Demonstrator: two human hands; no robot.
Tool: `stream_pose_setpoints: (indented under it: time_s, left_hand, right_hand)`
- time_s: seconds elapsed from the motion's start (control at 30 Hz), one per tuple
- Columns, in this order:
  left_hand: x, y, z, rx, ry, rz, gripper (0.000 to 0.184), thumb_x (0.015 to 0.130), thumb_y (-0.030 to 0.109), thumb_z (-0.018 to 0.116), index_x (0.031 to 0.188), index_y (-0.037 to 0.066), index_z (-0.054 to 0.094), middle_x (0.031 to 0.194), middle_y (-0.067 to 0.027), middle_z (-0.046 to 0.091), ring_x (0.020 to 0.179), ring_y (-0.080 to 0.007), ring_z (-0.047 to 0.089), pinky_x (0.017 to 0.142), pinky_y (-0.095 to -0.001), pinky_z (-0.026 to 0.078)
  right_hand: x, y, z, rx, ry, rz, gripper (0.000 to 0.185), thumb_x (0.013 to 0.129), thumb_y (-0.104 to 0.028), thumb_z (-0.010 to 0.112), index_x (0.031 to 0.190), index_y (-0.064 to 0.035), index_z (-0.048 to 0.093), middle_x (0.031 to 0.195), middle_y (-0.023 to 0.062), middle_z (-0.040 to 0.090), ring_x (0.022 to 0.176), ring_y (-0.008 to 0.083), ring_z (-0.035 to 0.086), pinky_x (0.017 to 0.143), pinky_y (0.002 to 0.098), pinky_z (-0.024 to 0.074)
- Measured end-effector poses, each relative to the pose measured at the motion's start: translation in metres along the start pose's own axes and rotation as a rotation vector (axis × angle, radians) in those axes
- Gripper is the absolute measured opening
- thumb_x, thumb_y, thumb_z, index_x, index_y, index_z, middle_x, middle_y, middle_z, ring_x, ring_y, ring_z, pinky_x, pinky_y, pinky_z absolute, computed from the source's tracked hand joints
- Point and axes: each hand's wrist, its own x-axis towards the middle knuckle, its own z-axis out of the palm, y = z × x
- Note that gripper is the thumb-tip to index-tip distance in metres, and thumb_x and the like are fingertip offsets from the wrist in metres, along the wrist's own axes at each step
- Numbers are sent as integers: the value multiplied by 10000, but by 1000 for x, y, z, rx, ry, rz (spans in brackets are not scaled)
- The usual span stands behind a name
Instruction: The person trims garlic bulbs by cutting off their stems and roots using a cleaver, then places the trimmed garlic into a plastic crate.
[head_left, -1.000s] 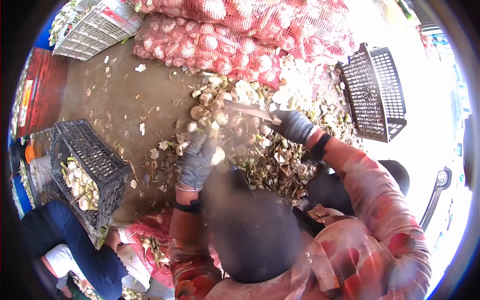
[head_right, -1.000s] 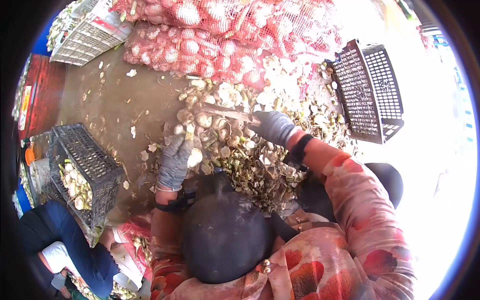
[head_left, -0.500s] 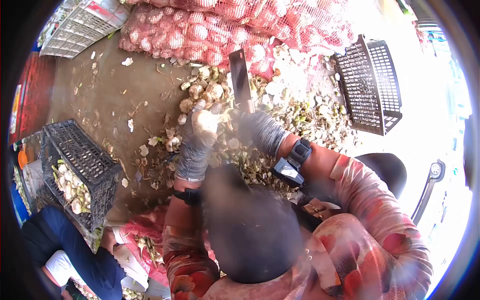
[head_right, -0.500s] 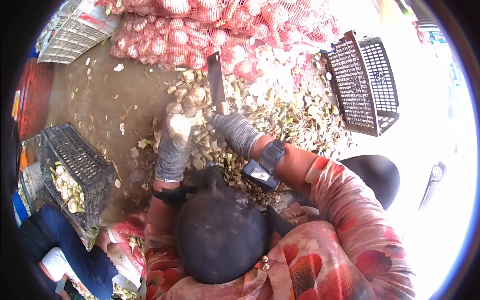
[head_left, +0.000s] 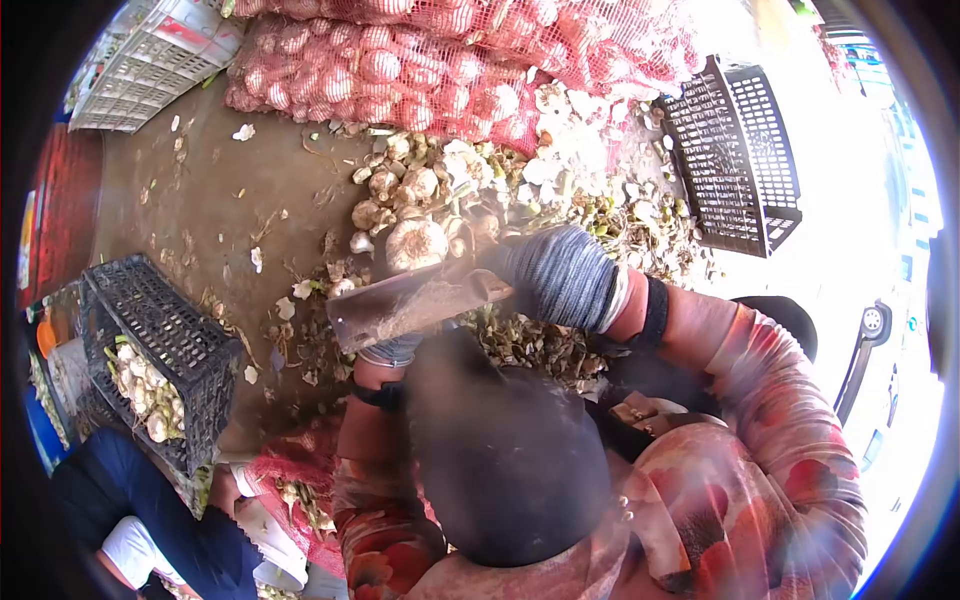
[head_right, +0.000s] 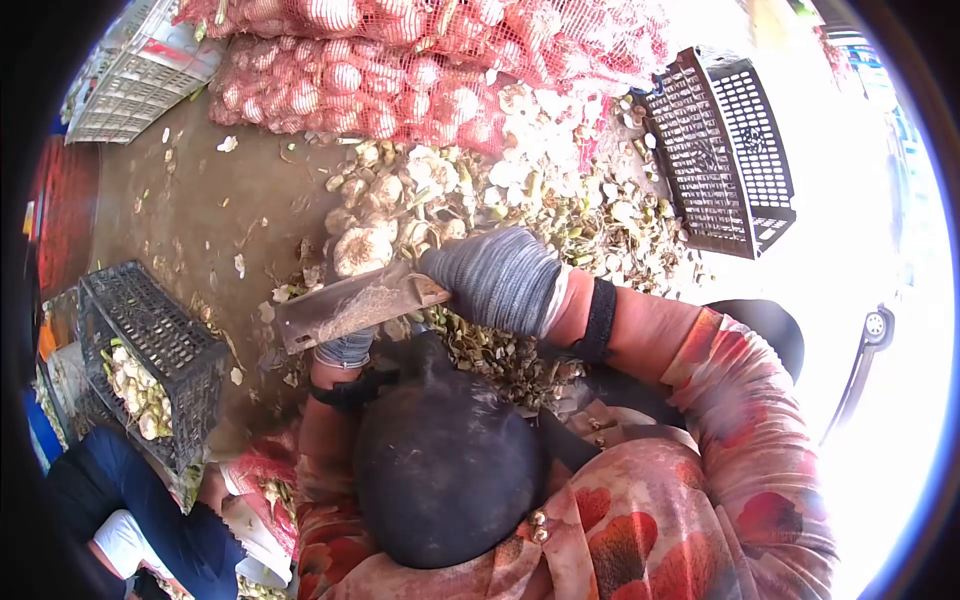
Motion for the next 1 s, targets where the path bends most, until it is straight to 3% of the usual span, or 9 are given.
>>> stream_pose_setpoints:
  time_s: [0.27, 0.33, 0.43, 0.6, 0.7, 0.8, 0.83, 0.9, 1.0]
  left_hand:
    - [-2, 3, 7, 316, 48, 132, 412, 904, 230, 643, 1269, 67, 542, 1155, -81, 614, 1053, -191, 592, 902, -340, 501]
    - [9, 39, 18, 364, 93, 208, 540, 891, 229, 667, 1353, 68, 439, 1194, -112, 559, 1054, -212, 576, 877, -347, 519]
    - [19, 59, 35, -242, 345, 154, 633, 878, 203, 687, 1397, 64, 353, 1247, -153, 500, 1056, -246, 562, 861, -351, 518]
    - [14, 87, 23, 169, 465, 134, 883, 682, 185, 871, 1355, 15, 326, 1206, -157, 506, 1080, -251, 546, 886, -388, 511]
    - [-10, 123, 10, -267, 419, -106, 562, 759, 92, 782, 1214, 11, 462, 1070, -90, 604, 967, -195, 610, 867, -328, 513]
    - [-40, 113, 0, -15, 672, 141, 498, 740, 99, 782, 1142, 11, 501, 1023, -84, 620, 899, -183, 623, 806, -316, 519]
    - [-55, 114, -8, 70, 761, 219, 480, 725, 104, 784, 1111, 10, 514, 1006, -83, 624, 866, -178, 625, 784, -312, 517]
    - [-100, 159, -45, 393, 712, 147, 568, 685, 90, 789, 1152, 8, 476, 1021, -93, 608, 852, -189, 615, 818, -317, 496]
    - [-156, 155, -104, 226, 1029, 5, 536, 698, 51, 757, 1155, 28, 479, 1063, -100, 554, 902, -179, 571, 824, -301, 488]
  right_hand:
    - [-6, 15, 25, -154, -89, 205, 257, 762, -115, 632, 1007, -67, 569, 789, 158, 648, 755, 352, 667, 614, 456, 513]
    - [-5, 19, 27, -189, -104, 249, 258, 759, -124, 643, 997, -66, 564, 776, 168, 645, 754, 357, 667, 617, 464, 512]
    - [-11, 29, 36, -144, -101, 278, 230, 776, -133, 626, 986, -65, 561, 761, 171, 641, 765, 377, 660, 639, 473, 508]
    - [-13, 37, 47, -96, -64, 289, 226, 808, -152, 602, 1021, -82, 571, 793, 173, 652, 788, 373, 659, 673, 471, 504]
    - [-7, 30, 56, -54, -38, 228, 259, 792, -145, 615, 1041, -87, 574, 800, 180, 653, 791, 384, 654, 673, 475, 501]
    - [-1, 25, 74, -75, -77, 191, 295, 811, -180, 614, 1094, -104, 580, 819, 187, 670, 777, 382, 657, 664, 478, 500]
    - [2, 50, 84, -191, -150, 546, 285, 865, -235, 584, 1110, -90, 576, 817, 198, 670, 791, 390, 658, 663, 479, 500]
    - [-20, 91, 71, -206, -28, 520, 342, 913, -343, 564, 1129, -78, 561, 802, 213, 665, 778, 397, 664, 674, 492, 513]
    - [-31, 88, 60, -262, -16, 477, 357, 907, -368, 584, 1100, -68, 576, 798, 240, 653, 767, 431, 640, 664, 498, 506]
